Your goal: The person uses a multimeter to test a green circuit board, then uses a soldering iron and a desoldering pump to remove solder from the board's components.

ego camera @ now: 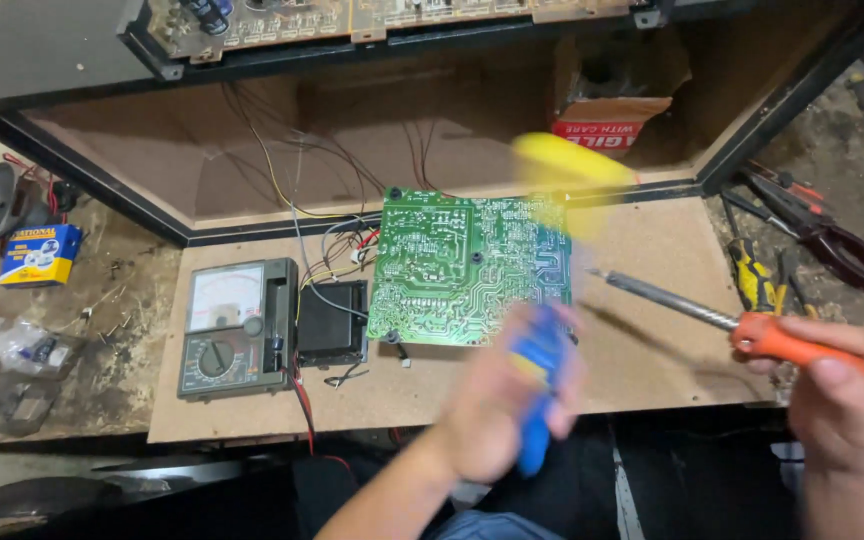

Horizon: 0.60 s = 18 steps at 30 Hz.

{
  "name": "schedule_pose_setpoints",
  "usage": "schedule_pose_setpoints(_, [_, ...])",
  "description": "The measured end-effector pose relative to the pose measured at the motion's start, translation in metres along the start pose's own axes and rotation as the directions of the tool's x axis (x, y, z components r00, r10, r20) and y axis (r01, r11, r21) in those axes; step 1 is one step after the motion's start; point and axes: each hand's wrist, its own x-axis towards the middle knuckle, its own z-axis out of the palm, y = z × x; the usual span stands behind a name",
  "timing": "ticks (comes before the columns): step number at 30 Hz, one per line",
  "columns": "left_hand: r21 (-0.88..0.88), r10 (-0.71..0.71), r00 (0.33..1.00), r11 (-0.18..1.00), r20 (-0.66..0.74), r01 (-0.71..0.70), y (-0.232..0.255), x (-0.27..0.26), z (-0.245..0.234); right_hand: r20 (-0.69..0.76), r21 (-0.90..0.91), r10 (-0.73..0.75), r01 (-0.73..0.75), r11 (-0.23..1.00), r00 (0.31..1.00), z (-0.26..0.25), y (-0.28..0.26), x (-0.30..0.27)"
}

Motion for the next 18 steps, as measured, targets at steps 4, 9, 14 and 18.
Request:
schedule_pose_setpoints(4, [0.021,0.654,0.671,0.721,-0.348,-0.692,0.057,0.025,-0.006,0.024,-0.092,-0.076,0.078,0.993,0.997,0.014,-0.004,0.003])
schedule_pose_setpoints(9, [0.178,0.687,0.447,0.637,-0.572,-0.750,0.073,0.046,-0.019,0.068,-0.077,-0.045,0.050,0.996,0.997,0.017,-0.002,0.008])
schedule_pose_setpoints(14, [0.231,0.702,0.371,0.603,-0.608,-0.763,0.064,0.057,-0.025,0.081,-0.099,-0.039,0.047,0.994,0.996,0.020,-0.003,0.010])
schedule_pose_setpoints(18, [0.244,0.686,0.348,0.610,-0.639,-0.754,0.062,0.060,-0.026,0.119,-0.148,-0.057,0.074,0.986,0.991,0.021,-0.007,0.013])
